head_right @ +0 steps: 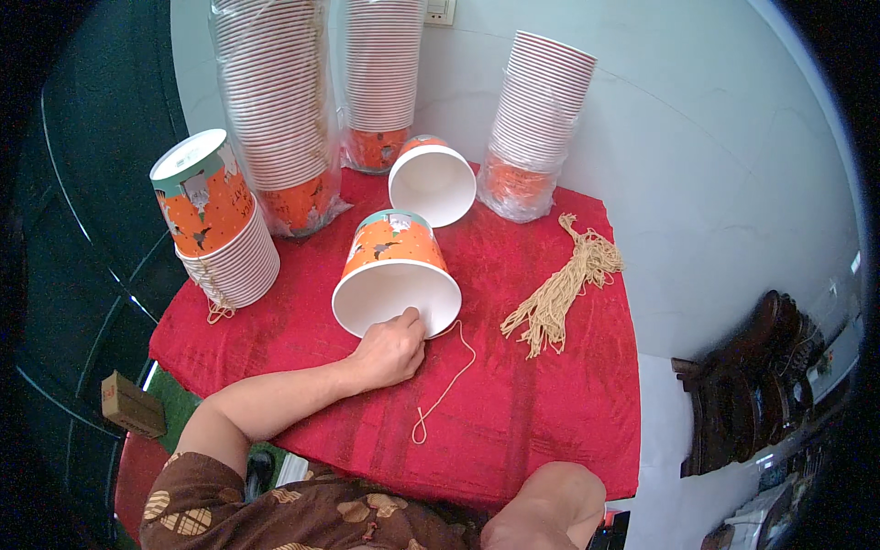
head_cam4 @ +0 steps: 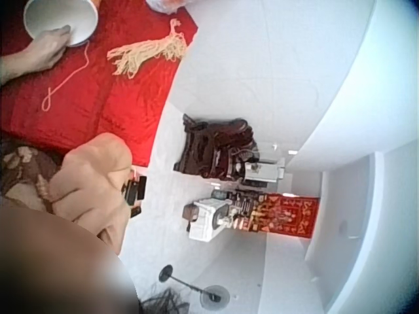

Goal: Attach thin strings to the sides of small paper buckets.

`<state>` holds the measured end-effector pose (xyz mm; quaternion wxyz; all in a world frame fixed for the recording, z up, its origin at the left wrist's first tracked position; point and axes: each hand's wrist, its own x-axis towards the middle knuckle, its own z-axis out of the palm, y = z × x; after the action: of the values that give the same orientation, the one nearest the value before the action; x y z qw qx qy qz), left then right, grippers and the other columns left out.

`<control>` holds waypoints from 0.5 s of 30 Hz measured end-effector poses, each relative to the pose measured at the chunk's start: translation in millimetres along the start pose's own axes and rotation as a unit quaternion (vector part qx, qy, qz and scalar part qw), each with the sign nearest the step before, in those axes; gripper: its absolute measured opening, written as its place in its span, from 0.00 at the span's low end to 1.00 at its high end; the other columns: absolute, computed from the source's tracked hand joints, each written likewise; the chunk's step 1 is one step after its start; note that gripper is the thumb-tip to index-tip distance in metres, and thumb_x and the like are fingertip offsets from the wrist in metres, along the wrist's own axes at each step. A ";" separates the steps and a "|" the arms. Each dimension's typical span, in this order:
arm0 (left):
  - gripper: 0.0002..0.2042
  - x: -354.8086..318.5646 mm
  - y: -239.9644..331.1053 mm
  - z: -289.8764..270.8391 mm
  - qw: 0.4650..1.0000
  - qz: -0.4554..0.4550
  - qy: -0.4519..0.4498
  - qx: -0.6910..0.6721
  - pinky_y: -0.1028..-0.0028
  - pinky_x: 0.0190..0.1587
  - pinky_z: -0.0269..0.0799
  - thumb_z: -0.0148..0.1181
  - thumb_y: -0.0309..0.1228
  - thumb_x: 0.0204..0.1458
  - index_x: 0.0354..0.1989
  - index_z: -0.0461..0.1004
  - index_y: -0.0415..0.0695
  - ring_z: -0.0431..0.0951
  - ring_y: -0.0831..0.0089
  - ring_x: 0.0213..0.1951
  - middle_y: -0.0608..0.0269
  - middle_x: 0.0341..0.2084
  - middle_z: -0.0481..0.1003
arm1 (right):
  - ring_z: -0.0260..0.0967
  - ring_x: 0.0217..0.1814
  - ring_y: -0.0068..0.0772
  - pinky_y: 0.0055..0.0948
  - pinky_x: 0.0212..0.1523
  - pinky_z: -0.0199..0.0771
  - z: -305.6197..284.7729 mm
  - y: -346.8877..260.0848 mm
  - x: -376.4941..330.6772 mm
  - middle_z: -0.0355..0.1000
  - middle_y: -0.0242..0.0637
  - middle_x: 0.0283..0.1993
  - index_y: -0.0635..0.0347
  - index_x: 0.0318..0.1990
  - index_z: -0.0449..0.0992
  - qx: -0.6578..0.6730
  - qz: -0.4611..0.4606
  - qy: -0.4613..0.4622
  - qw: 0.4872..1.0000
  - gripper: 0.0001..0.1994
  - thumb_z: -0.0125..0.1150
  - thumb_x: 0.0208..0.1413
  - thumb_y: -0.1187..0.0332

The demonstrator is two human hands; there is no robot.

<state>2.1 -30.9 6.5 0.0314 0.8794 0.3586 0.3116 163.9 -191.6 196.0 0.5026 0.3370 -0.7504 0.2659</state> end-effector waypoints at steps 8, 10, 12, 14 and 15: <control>0.07 0.2 -1.4 1.5 1.000 -0.001 -0.002 -0.009 0.56 0.29 0.74 0.57 0.24 0.45 0.29 0.66 0.35 0.75 0.50 0.28 0.47 0.30 0.68 | 0.57 0.13 0.26 0.29 0.11 0.48 -0.6 1.9 -0.8 0.62 0.34 0.18 0.58 0.28 0.70 -0.060 -0.060 -0.001 0.996 0.06 0.47 0.54 0.74; 0.07 -0.1 -1.4 -1.0 1.000 -0.007 -0.001 -0.007 0.56 0.30 0.74 0.57 0.24 0.45 0.28 0.66 0.35 0.75 0.49 0.28 0.47 0.30 0.68 | 0.57 0.13 0.25 0.28 0.12 0.49 0.3 6.8 0.2 0.63 0.34 0.18 0.59 0.30 0.72 -0.112 -0.138 0.020 0.984 0.06 0.47 0.54 0.74; 0.07 0.5 -1.1 -0.2 1.000 -0.007 -0.002 -0.006 0.56 0.30 0.74 0.57 0.24 0.45 0.28 0.67 0.35 0.75 0.49 0.28 0.47 0.30 0.68 | 0.58 0.14 0.24 0.27 0.13 0.49 -0.4 7.6 1.9 0.64 0.33 0.18 0.60 0.34 0.73 -0.099 -0.162 0.040 0.981 0.06 0.47 0.54 0.74; 0.06 1.5 -0.4 -0.3 1.000 -0.007 -0.003 -0.002 0.56 0.30 0.74 0.57 0.23 0.45 0.28 0.67 0.35 0.75 0.49 0.28 0.47 0.30 0.68 | 0.58 0.14 0.25 0.27 0.13 0.49 -1.5 0.4 -2.4 0.63 0.33 0.18 0.59 0.33 0.73 -0.107 -0.138 0.016 0.985 0.06 0.47 0.54 0.74; 0.07 1.5 0.6 -0.9 1.000 -0.007 -0.003 -0.002 0.57 0.29 0.74 0.58 0.23 0.45 0.28 0.67 0.35 0.75 0.49 0.28 0.47 0.30 0.68 | 0.58 0.14 0.25 0.26 0.13 0.50 -1.8 -1.8 -3.4 0.63 0.34 0.18 0.59 0.33 0.73 -0.112 -0.113 -0.008 0.987 0.06 0.47 0.55 0.74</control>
<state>2.7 -30.5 8.2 0.0362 0.8775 0.3644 0.3096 167.3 -190.6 193.6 0.5582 0.3631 -0.7364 0.1192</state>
